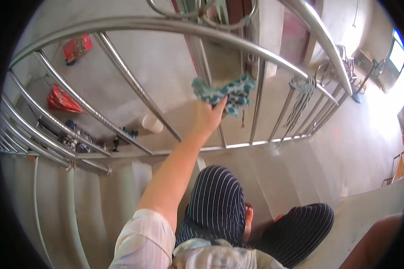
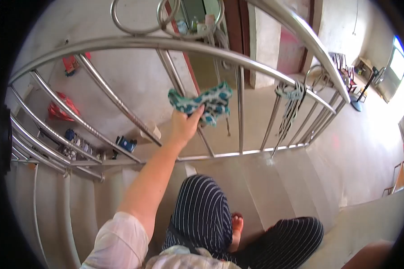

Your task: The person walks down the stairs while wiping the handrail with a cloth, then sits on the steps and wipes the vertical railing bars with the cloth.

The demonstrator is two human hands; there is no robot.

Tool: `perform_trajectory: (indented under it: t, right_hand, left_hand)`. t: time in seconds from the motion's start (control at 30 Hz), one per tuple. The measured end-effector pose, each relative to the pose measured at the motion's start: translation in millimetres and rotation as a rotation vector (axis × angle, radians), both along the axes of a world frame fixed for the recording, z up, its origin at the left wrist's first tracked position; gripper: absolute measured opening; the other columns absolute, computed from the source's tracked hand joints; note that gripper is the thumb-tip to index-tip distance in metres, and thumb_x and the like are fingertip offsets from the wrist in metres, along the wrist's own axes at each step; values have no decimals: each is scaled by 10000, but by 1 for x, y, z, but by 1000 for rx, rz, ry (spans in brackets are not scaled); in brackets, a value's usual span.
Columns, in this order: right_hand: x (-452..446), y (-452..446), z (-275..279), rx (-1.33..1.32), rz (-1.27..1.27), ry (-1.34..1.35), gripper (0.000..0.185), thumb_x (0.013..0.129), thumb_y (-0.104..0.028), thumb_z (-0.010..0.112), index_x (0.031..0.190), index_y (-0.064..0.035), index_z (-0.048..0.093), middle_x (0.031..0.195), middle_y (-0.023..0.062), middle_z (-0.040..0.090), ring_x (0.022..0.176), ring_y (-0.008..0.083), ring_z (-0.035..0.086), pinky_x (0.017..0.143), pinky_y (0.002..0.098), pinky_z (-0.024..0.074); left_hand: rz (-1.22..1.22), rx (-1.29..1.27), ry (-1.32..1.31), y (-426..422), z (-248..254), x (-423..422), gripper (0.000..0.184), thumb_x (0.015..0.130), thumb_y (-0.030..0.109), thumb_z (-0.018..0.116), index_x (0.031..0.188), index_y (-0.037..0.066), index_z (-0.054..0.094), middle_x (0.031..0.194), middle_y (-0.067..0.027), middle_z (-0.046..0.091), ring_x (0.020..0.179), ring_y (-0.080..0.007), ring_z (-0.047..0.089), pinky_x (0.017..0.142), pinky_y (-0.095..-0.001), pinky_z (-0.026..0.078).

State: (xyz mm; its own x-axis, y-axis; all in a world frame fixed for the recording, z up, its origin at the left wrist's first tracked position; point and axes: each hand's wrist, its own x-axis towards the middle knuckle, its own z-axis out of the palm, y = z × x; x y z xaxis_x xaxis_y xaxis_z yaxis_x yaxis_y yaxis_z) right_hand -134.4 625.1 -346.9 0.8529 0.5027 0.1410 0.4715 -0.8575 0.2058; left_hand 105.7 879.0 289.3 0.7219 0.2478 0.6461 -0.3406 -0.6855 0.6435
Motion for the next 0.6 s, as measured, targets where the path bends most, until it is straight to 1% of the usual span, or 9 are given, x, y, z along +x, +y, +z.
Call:
perform_trajectory:
  t: [0.07, 0.13, 0.2, 0.27, 0.3, 0.4, 0.47, 0.5, 0.6]
  right_hand:
    - [-9, -4, -22, -97, 9, 247, 114, 773, -216, 471, 763, -240, 583, 783, -29, 466, 746, 154, 464, 667, 314, 394]
    - [0, -5, 10, -123, -32, 176, 121, 774, -218, 470, 774, -246, 588, 789, -34, 467, 750, 152, 465, 671, 314, 394]
    - [-18, 1, 24, -141, -48, 107, 129, 776, -220, 469, 784, -251, 593, 796, -39, 468, 754, 150, 467, 674, 313, 394]
    - [-4, 1, 17, -138, -100, 388, 129, 780, -221, 466, 772, -253, 591, 821, -45, 471, 753, 156, 472, 663, 326, 393]
    - [-4, -7, -2, -77, -2, 316, 126, 781, -218, 475, 755, -260, 591, 807, -45, 476, 730, 153, 489, 632, 306, 404]
    - [-26, 2, -23, -43, -12, 255, 128, 778, -207, 477, 736, -251, 590, 773, -35, 473, 697, 146, 496, 601, 305, 409]
    - [-19, -6, -27, -30, -39, 189, 132, 775, -195, 479, 717, -242, 588, 740, -25, 471, 664, 139, 503, 570, 305, 414]
    - [0, -4, -26, -18, -53, 146, 135, 774, -189, 480, 708, -238, 587, 723, -20, 469, 647, 136, 507, 554, 304, 417]
    - [39, -24, 108, -158, -202, 100, 122, 779, -183, 477, 735, -227, 582, 750, -16, 473, 677, 135, 504, 579, 301, 412]
  left_hand:
    - [-53, -127, -89, -5, -2, 5, 158, 781, 136, 606, 837, -11, 626, 735, -75, 634, 698, -160, 598, 637, -283, 453]
    - [-115, -250, 27, -8, -2, -4, 173, 788, 149, 601, 839, -15, 622, 740, -85, 630, 690, -169, 598, 624, -289, 451]
    - [-45, -171, 93, -7, 1, -6, 202, 768, 198, 614, 817, 2, 615, 707, -158, 609, 618, -286, 590, 578, -339, 445]
    - [4, -93, 12, -4, -9, 2, 204, 769, 202, 614, 817, 4, 617, 684, -151, 607, 603, -293, 587, 565, -343, 447]
    - [-16, -121, -27, -5, -10, 2, 198, 767, 200, 614, 812, 7, 617, 677, -149, 606, 602, -299, 586, 558, -350, 445]
    - [16, -87, -108, -5, -10, -3, 173, 764, 188, 613, 796, 18, 617, 661, -141, 602, 609, -314, 587, 550, -366, 443]
    - [-54, -175, 20, -7, -9, -3, 158, 760, 177, 612, 789, 21, 616, 676, -145, 602, 628, -322, 588, 561, -367, 443]
    - [-20, -87, -77, -5, -14, 2, 153, 753, 171, 614, 783, 21, 614, 672, -147, 600, 622, -326, 584, 554, -371, 440]
    - [-28, -171, -45, -4, -22, 4, 155, 749, 176, 614, 771, 23, 613, 674, -149, 599, 624, -332, 581, 554, -376, 439]
